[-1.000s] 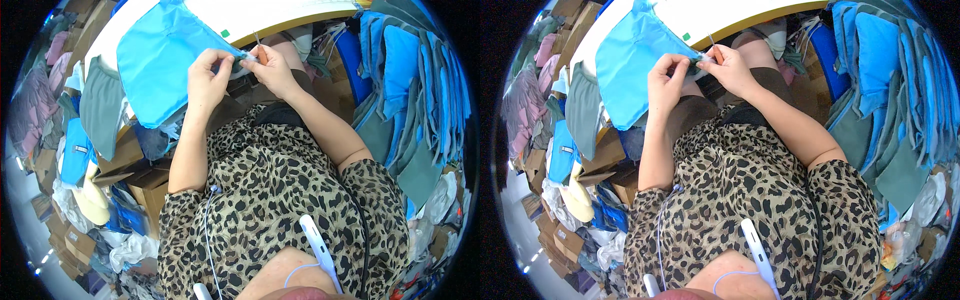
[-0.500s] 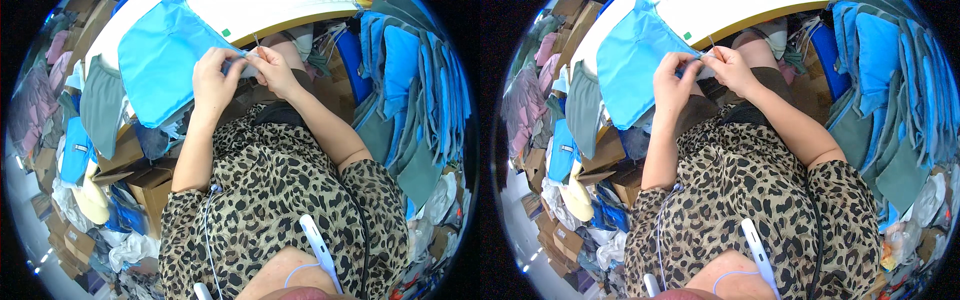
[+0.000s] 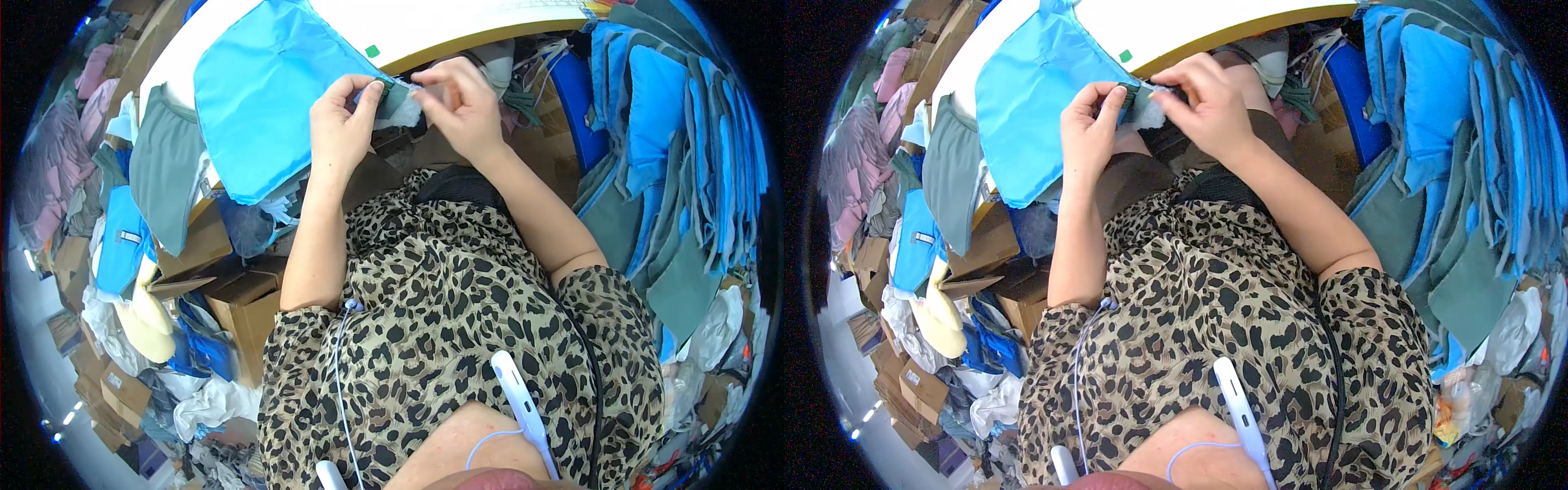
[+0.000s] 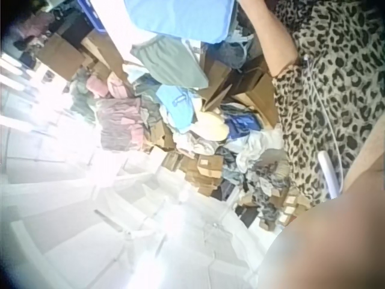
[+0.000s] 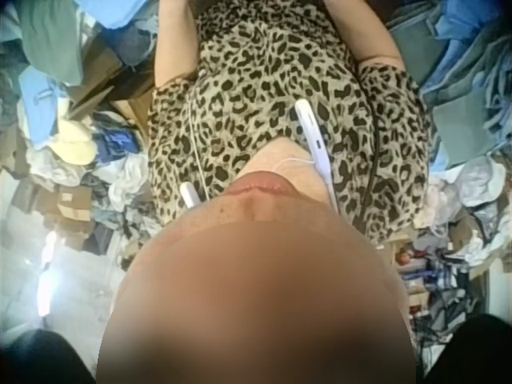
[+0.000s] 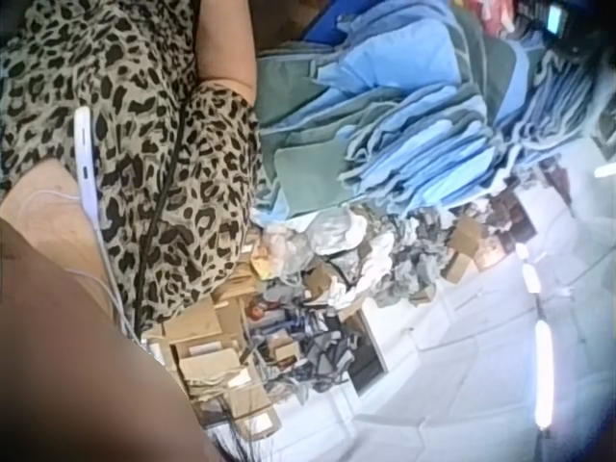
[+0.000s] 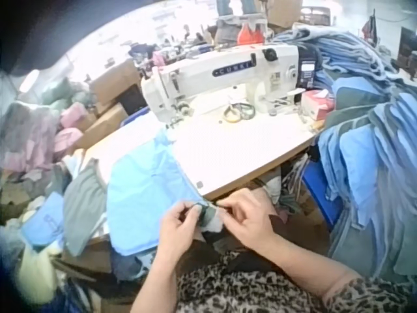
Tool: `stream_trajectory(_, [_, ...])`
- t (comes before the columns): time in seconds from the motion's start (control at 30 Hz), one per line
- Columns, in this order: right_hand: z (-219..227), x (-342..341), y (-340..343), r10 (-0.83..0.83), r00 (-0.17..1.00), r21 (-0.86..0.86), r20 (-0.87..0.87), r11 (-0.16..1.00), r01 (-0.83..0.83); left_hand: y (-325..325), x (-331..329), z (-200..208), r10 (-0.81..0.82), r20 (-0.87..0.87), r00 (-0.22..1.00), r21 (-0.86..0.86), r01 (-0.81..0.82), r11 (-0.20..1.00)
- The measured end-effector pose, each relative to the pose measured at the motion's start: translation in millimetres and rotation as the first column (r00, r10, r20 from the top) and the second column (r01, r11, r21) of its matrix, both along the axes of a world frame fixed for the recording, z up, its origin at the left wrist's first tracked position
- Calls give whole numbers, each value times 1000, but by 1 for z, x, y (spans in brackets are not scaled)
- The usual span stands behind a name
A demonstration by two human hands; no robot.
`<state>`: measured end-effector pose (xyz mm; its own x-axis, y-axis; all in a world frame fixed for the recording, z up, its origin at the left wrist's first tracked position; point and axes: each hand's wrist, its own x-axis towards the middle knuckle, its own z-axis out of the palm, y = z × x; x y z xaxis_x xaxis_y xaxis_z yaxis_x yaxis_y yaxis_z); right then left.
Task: Assembling fabric bag components by aligning linings and using an awl for fine adjustments.
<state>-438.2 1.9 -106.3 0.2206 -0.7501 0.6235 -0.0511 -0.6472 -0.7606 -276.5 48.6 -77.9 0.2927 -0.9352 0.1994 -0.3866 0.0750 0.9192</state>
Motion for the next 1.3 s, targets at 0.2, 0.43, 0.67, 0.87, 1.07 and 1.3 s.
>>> stream_trajectory(0.2, [-11, 12, -4, -11, 989, 53, -150, 998, 19, 3, -4, 6, -4, -4, 1000, 5, 4, 1000])
stream_trajectory(0.43, [21, -27, 8, 272, 962, 535, -17, 815, -221, 9, -2, 4, 13, 77, 997, 11, -14, 1000])
stream_trajectory(0.67, [31, -31, 24, 254, 876, 356, -410, 929, -102, 12, -6, 3, 59, 118, 991, -39, -55, 998])
stream_trajectory(0.87, [42, -30, 26, 373, 903, 628, -213, 760, -166, 15, -9, 3, 68, 104, 992, -60, -62, 996])
stream_trajectory(1.07, [29, -24, 21, 296, 929, 514, -223, 845, -146, 14, -9, -4, 69, 88, 994, -81, -62, 995])
stream_trajectory(1.3, [33, -26, 20, 218, 903, 386, -371, 920, -63, 12, -12, -5, 88, 462, 883, -326, 77, 942])
